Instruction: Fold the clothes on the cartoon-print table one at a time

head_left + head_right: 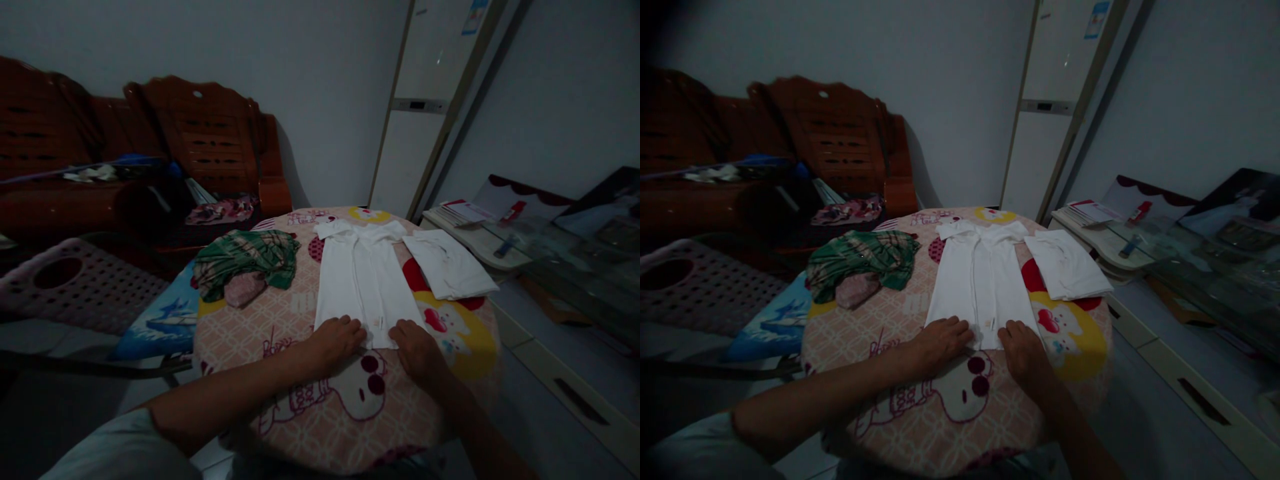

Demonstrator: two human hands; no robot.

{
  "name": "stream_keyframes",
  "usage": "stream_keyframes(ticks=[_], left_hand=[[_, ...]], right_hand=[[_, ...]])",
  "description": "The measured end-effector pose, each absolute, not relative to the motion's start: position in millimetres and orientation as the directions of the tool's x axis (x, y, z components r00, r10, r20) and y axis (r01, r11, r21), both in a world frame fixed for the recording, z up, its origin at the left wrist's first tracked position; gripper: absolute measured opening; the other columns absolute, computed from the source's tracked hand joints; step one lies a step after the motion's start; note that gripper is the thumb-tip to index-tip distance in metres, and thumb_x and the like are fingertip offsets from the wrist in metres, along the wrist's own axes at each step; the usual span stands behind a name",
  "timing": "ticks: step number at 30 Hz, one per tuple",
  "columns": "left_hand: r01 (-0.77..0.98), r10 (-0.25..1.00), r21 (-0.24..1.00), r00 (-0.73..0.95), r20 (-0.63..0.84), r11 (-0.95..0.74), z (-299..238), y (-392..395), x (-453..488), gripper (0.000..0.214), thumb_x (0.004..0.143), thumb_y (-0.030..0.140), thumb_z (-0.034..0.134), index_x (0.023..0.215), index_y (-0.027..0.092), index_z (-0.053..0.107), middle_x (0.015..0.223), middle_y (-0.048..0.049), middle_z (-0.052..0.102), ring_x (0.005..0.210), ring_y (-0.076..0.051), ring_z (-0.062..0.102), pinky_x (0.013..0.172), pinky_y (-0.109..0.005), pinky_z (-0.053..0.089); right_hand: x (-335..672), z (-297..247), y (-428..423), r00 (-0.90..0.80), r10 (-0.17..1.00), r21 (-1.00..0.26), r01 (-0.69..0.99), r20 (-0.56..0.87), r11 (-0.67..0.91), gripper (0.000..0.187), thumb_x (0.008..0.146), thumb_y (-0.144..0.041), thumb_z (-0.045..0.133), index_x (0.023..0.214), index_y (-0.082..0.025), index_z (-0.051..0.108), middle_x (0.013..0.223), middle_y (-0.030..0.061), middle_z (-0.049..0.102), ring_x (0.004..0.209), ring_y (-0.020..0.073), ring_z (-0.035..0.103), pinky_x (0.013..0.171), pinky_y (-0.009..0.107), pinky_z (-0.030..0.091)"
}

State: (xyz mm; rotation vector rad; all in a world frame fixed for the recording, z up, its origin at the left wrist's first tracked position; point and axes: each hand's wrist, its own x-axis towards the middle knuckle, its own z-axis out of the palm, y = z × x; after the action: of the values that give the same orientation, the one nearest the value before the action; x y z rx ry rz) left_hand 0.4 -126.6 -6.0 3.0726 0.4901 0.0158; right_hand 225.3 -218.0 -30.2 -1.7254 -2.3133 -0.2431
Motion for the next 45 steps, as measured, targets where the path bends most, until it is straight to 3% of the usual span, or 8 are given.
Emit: stream_keyframes(ticks=[7,12,17,22,27,33,38,45], left_hand=[[0.367,0.370,0.082,0.929,0.030,-0.927,-13.0,-122.8,-1.5,0.008,0.093,0.019,0.049,0.098,0.018,0.055,0.101,-0.0086,0.060,0.091,-0.022,0.054,0.076,-0.035,0.047],[0.363,0.379,0.193,0.924,0.055,-0.912,-9.2,-121.5,-10.2,0.017,0.090,0.028,0.055,0.104,0.019,0.055,0.103,-0.0075,0.059,0.092,-0.022,0.054,0.077,-0.034,0.047],[0.431,0.445,0.166,0.894,0.056,-0.887,-10.3,-124.1,-6.0,0.016,0.091,0.030,0.054,0.102,0.018,0.055,0.104,-0.0089,0.059,0.093,-0.023,0.054,0.080,-0.034,0.047],[0.390,0.394,0.129,0.919,0.009,-0.912,-5.9,-123.8,-5.8,0.012,0.093,0.021,0.047,0.099,0.018,0.057,0.102,-0.0099,0.062,0.091,-0.023,0.057,0.078,-0.033,0.047],[0.334,0.347,0.256,0.938,0.006,-0.907,11.7,-102.0,-13.3,0.029,0.086,0.012,0.053,0.112,0.020,0.062,0.102,-0.0064,0.067,0.092,-0.020,0.063,0.078,-0.028,0.049],[0.446,0.483,0.207,0.853,0.198,-0.871,51.7,-11.9,15.4,0.051,0.081,-0.003,0.039,0.122,0.015,0.063,0.119,-0.0100,0.067,0.111,-0.019,0.062,0.098,-0.032,0.046],[0.547,0.547,0.121,0.741,0.390,-0.828,53.5,23.6,25.5,0.046,0.090,0.011,0.047,0.136,0.015,0.051,0.136,-0.0133,0.057,0.125,-0.022,0.053,0.104,-0.037,0.044],[0.456,0.460,0.074,0.888,0.032,-0.887,-7.5,-8.3,15.2,0.050,0.081,0.025,0.065,0.130,0.018,0.055,0.127,-0.0118,0.063,0.112,-0.024,0.062,0.093,-0.032,0.049]], right_hand=[[235.0,-39.0,-216.8,-0.263,0.884,-0.036,0.953,0.385,0.300,0.023,0.078,-0.001,0.046,0.083,-0.016,0.062,0.082,0.0083,0.059,0.080,0.0216,0.051,0.070,0.031,0.040],[248.6,-40.4,-215.1,-0.219,0.859,-0.196,0.920,0.462,0.340,0.029,0.079,-0.001,0.042,0.092,-0.014,0.064,0.087,0.0095,0.066,0.085,0.0212,0.059,0.075,0.032,0.045],[257.9,-37.5,-207.2,-0.158,0.857,-0.321,0.881,0.491,0.347,0.027,0.082,-0.006,0.044,0.094,-0.015,0.066,0.087,0.0089,0.068,0.083,0.0200,0.063,0.075,0.032,0.048],[260.9,-38.6,-213.3,-0.240,0.877,-0.195,0.919,0.416,0.344,0.031,0.076,-0.002,0.044,0.090,-0.015,0.067,0.084,0.0097,0.067,0.082,0.0208,0.061,0.075,0.032,0.046],[266.0,-17.6,-203.9,-0.226,0.905,-0.106,0.954,0.361,0.280,0.027,0.076,-0.005,0.046,0.086,-0.016,0.068,0.087,0.0096,0.068,0.083,0.0209,0.060,0.077,0.031,0.044],[265.5,45.5,-111.0,-0.076,0.927,0.006,0.997,0.367,0.080,0.028,0.080,-0.008,0.047,0.096,-0.015,0.070,0.095,0.0123,0.070,0.090,0.0242,0.061,0.081,0.032,0.044],[269.6,41.6,-71.0,-0.047,0.853,-0.037,0.996,0.520,0.078,0.038,0.082,-0.011,0.049,0.116,-0.012,0.066,0.113,0.0163,0.067,0.106,0.0285,0.057,0.094,0.040,0.043],[251.4,-16.0,-105.2,-0.230,0.959,0.035,0.973,0.168,0.228,0.037,0.082,-0.009,0.053,0.117,-0.014,0.063,0.115,0.0138,0.065,0.107,0.0248,0.058,0.092,0.036,0.046]])
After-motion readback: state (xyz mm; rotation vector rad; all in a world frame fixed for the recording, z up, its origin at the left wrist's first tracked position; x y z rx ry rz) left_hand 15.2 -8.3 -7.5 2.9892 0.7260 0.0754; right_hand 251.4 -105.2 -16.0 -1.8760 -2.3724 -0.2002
